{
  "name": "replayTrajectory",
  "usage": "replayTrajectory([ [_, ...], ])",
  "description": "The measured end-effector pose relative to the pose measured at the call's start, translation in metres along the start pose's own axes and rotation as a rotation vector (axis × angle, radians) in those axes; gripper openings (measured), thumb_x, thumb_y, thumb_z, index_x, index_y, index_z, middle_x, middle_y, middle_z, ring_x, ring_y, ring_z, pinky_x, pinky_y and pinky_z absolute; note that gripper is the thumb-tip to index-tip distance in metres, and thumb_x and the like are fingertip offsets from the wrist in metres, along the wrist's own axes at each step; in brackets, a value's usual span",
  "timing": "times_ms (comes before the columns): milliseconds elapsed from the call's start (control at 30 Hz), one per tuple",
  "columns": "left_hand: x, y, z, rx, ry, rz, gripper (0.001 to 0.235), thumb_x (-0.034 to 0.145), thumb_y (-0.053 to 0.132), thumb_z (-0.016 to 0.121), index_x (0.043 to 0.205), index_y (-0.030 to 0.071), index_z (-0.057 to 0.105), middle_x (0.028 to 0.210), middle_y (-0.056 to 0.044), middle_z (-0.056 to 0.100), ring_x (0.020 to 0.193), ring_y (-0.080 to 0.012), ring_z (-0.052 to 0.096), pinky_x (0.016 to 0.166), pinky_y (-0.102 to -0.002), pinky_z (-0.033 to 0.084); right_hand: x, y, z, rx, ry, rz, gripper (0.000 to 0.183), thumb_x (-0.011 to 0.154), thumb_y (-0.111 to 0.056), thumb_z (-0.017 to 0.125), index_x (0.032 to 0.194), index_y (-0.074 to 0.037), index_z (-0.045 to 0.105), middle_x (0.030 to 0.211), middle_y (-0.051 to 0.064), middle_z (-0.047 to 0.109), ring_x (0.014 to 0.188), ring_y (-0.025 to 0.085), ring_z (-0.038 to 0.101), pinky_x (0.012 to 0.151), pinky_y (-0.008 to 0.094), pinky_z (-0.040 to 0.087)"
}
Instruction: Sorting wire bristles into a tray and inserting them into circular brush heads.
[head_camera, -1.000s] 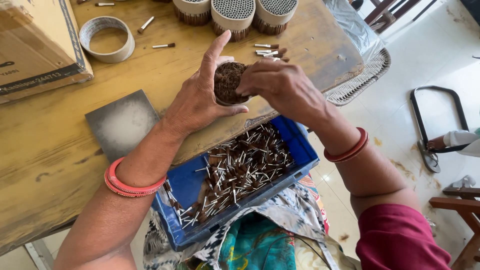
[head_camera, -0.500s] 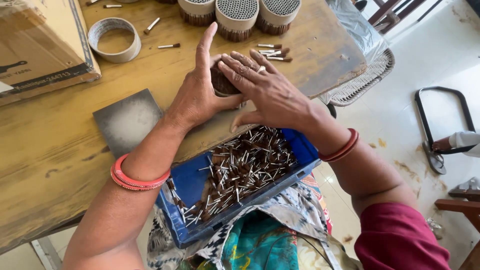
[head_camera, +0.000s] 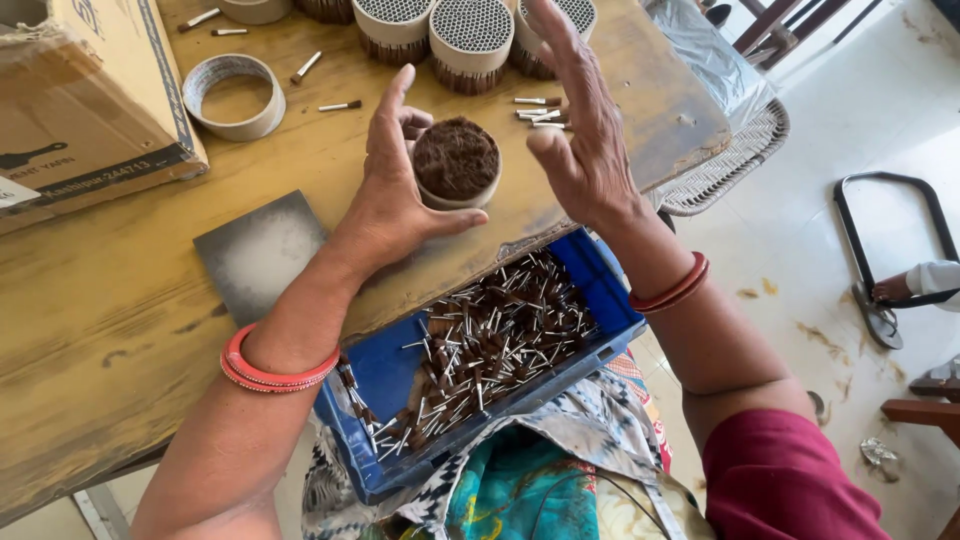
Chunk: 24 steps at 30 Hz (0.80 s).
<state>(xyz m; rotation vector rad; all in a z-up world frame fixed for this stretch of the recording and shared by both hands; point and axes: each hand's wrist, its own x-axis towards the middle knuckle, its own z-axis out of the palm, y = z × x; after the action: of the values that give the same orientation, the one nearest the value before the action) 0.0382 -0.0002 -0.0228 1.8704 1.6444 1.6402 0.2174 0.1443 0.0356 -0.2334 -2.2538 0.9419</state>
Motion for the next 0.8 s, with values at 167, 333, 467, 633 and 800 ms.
replayTrajectory([
  [167,0.003,-0.002,0.007,-0.078,-0.133,-0.2,0.143,0.072,0.013,0.098,0.166,0.019,-0.01,0.154,-0.028,0.052,0.142,-0.0354,0.058,0.117,-0.048,0.051,-0.015,-0.003,0.031,-0.634,-0.437,-0.344,0.124,0.083,-0.092,0.043,0.164,-0.001,0.017,0.168,0.023,0.023,0.157,0.039,0.024,0.128,0.057,0.022],
  [333,0.0,-0.002,0.006,-0.22,-0.065,-0.321,0.145,0.077,0.03,0.099,0.162,0.017,-0.017,0.15,-0.024,0.06,0.137,-0.0314,0.065,0.12,-0.044,0.052,-0.003,-0.009,0.025,-0.719,-0.378,-0.31,0.118,0.087,-0.089,0.04,0.166,-0.005,0.018,0.173,0.02,0.024,0.162,0.034,0.024,0.135,0.053,0.017],
  [467,0.0,0.013,0.003,0.053,-0.108,-0.031,0.146,0.073,0.017,0.105,0.159,0.02,-0.013,0.157,-0.038,0.034,0.142,-0.0429,0.048,0.115,-0.049,0.047,-0.01,-0.003,0.024,-0.64,-0.488,-0.235,0.12,0.087,-0.091,0.037,0.163,0.0,0.017,0.169,0.022,0.025,0.159,0.037,0.025,0.13,0.055,0.015],
  [633,-0.008,-0.003,0.008,-0.107,-0.176,-0.085,0.149,0.075,0.019,0.103,0.164,0.02,-0.016,0.153,-0.022,0.055,0.142,-0.0343,0.059,0.124,-0.046,0.046,-0.01,0.006,-0.01,-0.591,-0.108,-0.179,0.106,0.096,-0.083,0.033,0.17,-0.007,0.017,0.178,0.016,0.025,0.166,0.032,0.024,0.137,0.046,0.018],
  [800,-0.005,-0.011,0.01,-0.09,-0.076,-0.121,0.149,0.078,0.018,0.103,0.163,0.018,-0.019,0.16,-0.026,0.041,0.146,-0.0345,0.052,0.126,-0.048,0.041,-0.005,-0.009,0.018,-0.735,-0.148,-0.36,0.122,0.09,-0.095,0.047,0.162,0.0,0.015,0.166,0.026,0.022,0.157,0.04,0.021,0.13,0.055,0.013],
])
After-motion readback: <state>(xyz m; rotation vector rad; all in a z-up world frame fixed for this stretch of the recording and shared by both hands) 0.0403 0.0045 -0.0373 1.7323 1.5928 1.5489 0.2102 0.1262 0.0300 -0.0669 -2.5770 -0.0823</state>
